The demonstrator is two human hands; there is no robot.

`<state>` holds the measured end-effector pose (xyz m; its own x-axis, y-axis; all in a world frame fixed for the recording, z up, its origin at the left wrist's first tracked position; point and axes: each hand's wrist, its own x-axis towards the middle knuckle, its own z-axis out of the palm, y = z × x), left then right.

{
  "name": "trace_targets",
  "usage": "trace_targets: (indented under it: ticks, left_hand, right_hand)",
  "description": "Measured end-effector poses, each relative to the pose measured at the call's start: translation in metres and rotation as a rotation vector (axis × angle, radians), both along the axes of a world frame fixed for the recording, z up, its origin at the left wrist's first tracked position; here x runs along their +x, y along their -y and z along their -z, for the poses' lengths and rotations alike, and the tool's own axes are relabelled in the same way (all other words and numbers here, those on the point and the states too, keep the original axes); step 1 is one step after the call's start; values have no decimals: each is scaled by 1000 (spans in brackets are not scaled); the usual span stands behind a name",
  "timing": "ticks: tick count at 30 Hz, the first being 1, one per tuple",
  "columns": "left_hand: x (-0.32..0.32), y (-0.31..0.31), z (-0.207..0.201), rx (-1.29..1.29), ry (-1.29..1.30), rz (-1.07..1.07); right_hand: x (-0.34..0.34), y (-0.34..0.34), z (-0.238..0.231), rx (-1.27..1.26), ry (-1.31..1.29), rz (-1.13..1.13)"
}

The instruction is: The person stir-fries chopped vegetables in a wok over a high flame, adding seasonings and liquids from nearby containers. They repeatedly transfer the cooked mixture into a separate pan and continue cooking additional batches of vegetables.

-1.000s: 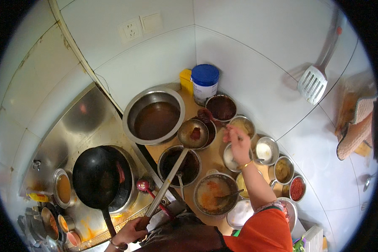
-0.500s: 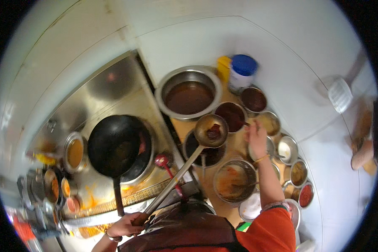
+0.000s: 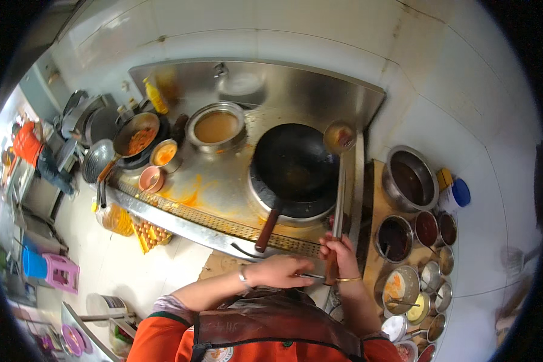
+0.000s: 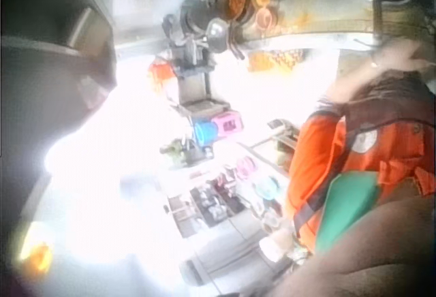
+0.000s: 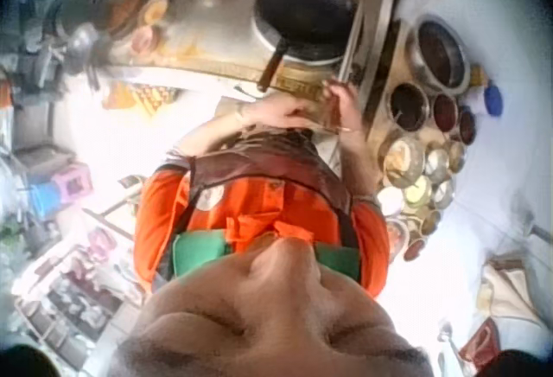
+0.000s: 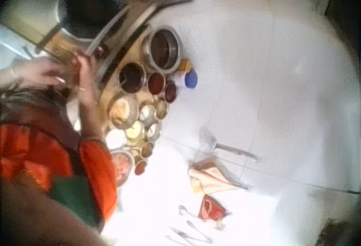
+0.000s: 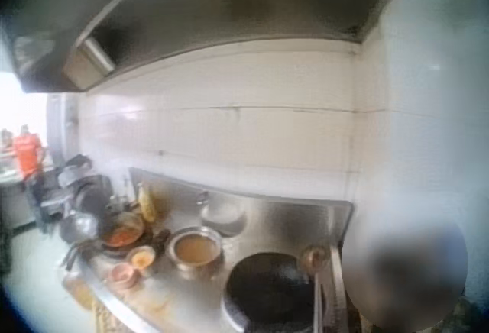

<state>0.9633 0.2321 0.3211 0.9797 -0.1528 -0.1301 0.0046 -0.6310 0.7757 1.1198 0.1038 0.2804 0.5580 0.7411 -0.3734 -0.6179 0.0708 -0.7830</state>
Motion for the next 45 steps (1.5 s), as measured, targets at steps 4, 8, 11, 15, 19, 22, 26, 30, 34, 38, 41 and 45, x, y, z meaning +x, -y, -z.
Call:
trace_targets:
  ticks: [4,8,11,15,19,22,26,30,34,38,41,45]
  left_hand:
    - [-136,-63,62,-453,13,-504]
    - [-261,-77,114,-635,-78,-1061]
    - [-338,-59,161,-766,-59,-1228]
    - [-390,-20,158,-450,-106,-1438]
    - [-395,9,171,-532,-42,-1523]
    - [-413,52,167,-795,71,-1569]
    - [-451,94,158,-984,84,-1789]
    - [-540,113,178,-1326,713,-2194]
    - [-652,120,207,-1467,1445,-2497]
    - [-776,150,217,-1239,1905,-2573]
    - [-856,185,229,-968,2233,-2790]
    - [-909,204,216,-1029,2219,-2908]
  right_hand:
    - [7,15,51,-421,518,-353]
    - [-15,-22,57,-640,1019,-241]
    - [-16,-29,89,-602,1622,-175]
    - [-97,-36,-21,-543,353,-299]
    - [-148,-50,-63,-532,545,-286]
    - [-120,-54,-3,-511,756,-334]
    - [-74,-83,15,-422,203,-458]
    - [-26,-91,54,-395,116,-419]
    - [9,-111,82,-559,301,-368]
    - [-21,-122,70,-737,497,-532]
    - [-39,-133,57,-806,576,-612]
    - [-54,-136,44,-881,648,-671]
